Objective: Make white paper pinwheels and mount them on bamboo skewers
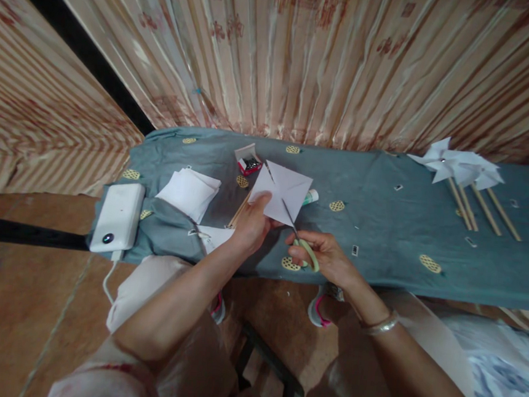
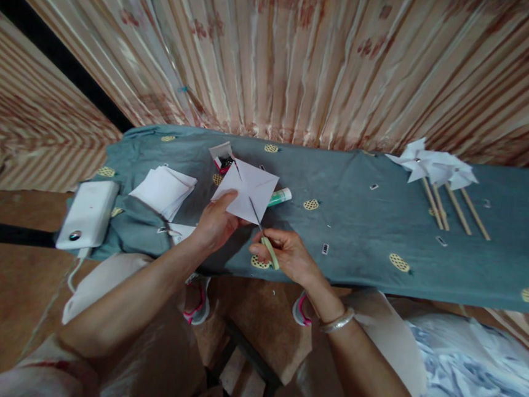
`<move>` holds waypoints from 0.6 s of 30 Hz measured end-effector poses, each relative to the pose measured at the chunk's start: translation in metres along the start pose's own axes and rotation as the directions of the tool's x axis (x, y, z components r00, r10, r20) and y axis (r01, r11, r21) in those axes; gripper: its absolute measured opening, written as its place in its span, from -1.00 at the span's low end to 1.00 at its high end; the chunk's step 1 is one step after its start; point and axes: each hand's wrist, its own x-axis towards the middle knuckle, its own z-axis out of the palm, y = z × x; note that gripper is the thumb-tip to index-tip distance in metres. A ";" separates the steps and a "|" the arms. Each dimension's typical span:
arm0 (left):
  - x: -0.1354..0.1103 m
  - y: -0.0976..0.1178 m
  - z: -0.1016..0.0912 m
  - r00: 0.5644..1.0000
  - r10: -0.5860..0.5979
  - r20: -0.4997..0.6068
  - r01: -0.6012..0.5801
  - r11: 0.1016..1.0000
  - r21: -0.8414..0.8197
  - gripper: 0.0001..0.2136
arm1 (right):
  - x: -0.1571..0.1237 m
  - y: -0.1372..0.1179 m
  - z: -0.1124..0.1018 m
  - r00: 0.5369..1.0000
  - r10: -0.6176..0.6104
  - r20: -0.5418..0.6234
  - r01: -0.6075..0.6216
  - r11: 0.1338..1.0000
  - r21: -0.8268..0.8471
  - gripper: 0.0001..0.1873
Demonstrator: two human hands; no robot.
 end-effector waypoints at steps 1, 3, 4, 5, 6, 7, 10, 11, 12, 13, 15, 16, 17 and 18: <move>0.000 0.000 0.000 1.000 0.007 0.004 -0.007 1.000 0.005 -0.94 | 0.000 0.000 0.000 1.000 0.000 -0.003 0.000 1.000 0.000 -0.50; 0.001 -0.001 -0.001 1.000 0.023 0.015 -0.023 1.000 0.009 -0.94 | 0.000 0.000 0.000 1.000 -0.003 -0.009 0.003 1.000 0.003 -0.50; 0.001 -0.001 -0.002 0.999 0.029 0.022 -0.030 1.000 0.009 -0.94 | 0.001 0.000 0.001 1.000 -0.003 -0.010 0.003 1.000 0.006 -0.50; 0.002 -0.002 -0.003 0.999 0.034 0.031 -0.035 0.999 0.009 -0.94 | 0.001 0.000 0.001 1.000 -0.004 -0.011 0.004 1.000 0.007 -0.50; 0.003 -0.002 -0.004 0.999 0.038 0.038 -0.038 0.999 0.009 -0.93 | 0.000 0.000 0.001 1.000 -0.004 -0.009 0.004 1.000 0.007 -0.51; 0.003 -0.003 -0.004 0.998 0.041 0.045 -0.041 0.999 0.010 -0.92 | 0.000 0.000 0.001 1.000 -0.005 -0.006 0.005 1.000 0.004 -0.51; 0.004 -0.005 -0.006 0.997 0.044 0.064 -0.045 0.999 0.020 -0.87 | 0.000 -0.001 0.001 1.000 -0.003 -0.006 0.003 1.000 -0.003 -0.51; 0.004 -0.005 -0.007 0.997 0.043 0.071 -0.045 0.999 0.023 -0.85 | 0.000 -0.001 0.002 1.000 0.001 -0.007 -0.001 1.000 -0.003 -0.50; 0.004 -0.006 -0.007 0.996 0.041 0.077 -0.043 0.999 0.026 -0.83 | 0.000 -0.002 0.002 1.000 0.007 -0.008 -0.007 1.000 0.000 -0.50; 0.004 -0.006 -0.007 0.996 0.037 0.083 -0.040 0.999 0.028 -0.82 | 0.000 -0.003 0.002 1.000 0.012 -0.011 -0.012 1.000 0.003 -0.49; 0.005 -0.007 -0.008 0.996 0.030 0.086 -0.033 0.999 0.033 -0.81 | 0.000 -0.004 0.003 1.000 0.022 -0.012 -0.022 1.000 0.009 -0.49; 0.005 -0.007 -0.008 0.996 0.029 0.084 -0.032 0.999 0.035 -0.81 | 0.000 -0.004 0.003 1.000 0.027 -0.014 -0.027 1.000 0.014 -0.48; 0.005 -0.008 -0.008 0.996 0.029 0.080 -0.032 0.999 0.036 -0.81 | 0.000 -0.004 0.003 0.999 0.031 -0.018 -0.030 0.999 0.020 -0.48; 0.005 -0.008 -0.009 0.997 0.030 0.076 -0.032 0.999 0.036 -0.81 | 0.000 -0.004 0.003 0.999 0.034 -0.023 -0.034 0.999 0.026 -0.48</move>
